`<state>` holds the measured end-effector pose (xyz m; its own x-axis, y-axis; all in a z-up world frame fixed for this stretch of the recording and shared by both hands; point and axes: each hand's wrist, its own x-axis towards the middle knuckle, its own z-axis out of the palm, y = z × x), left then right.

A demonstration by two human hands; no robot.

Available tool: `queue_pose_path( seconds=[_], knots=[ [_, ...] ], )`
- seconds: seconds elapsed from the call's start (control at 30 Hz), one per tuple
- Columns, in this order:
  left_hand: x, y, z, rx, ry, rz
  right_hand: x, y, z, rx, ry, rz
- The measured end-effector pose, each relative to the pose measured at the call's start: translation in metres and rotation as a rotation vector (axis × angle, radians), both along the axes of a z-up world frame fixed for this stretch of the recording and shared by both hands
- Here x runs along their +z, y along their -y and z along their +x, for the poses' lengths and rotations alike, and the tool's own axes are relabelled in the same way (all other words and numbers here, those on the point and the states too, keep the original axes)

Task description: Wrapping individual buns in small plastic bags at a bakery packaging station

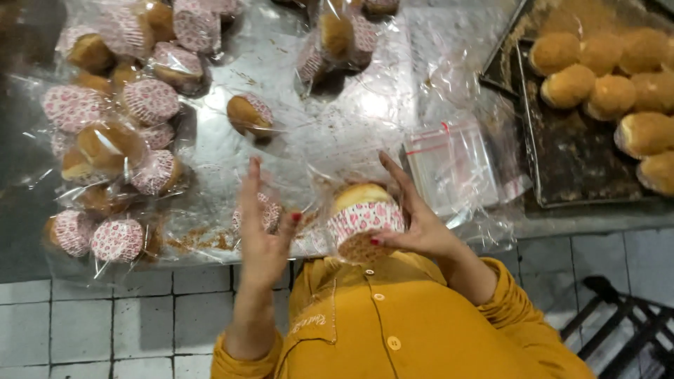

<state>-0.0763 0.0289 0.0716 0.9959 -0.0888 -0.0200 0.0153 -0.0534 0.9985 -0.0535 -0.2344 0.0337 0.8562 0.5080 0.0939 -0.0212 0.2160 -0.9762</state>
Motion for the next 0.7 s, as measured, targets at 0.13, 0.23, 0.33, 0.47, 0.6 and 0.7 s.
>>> queue_pose_path(
  seconds=[0.13,0.23,0.33,0.47,0.6,0.7],
  knots=[
    [0.038,0.019,0.014,0.176,0.791,0.514,0.009,-0.001,-0.026,0.092,0.199,0.018],
    [0.033,0.046,0.021,0.022,0.955,0.564,0.017,0.001,-0.039,0.152,0.281,-0.022],
    [0.020,0.058,0.029,-0.037,1.022,0.525,0.026,0.007,-0.040,0.174,0.304,-0.068],
    [0.008,0.074,0.031,0.000,1.002,0.428,0.033,0.006,-0.046,0.137,0.313,-0.132],
    [-0.016,0.079,0.041,0.039,1.036,0.454,0.032,0.007,-0.049,0.137,0.225,-0.236],
    [-0.031,0.059,0.054,0.100,1.005,0.451,0.033,0.003,-0.048,0.104,0.112,-0.261]
  ],
)
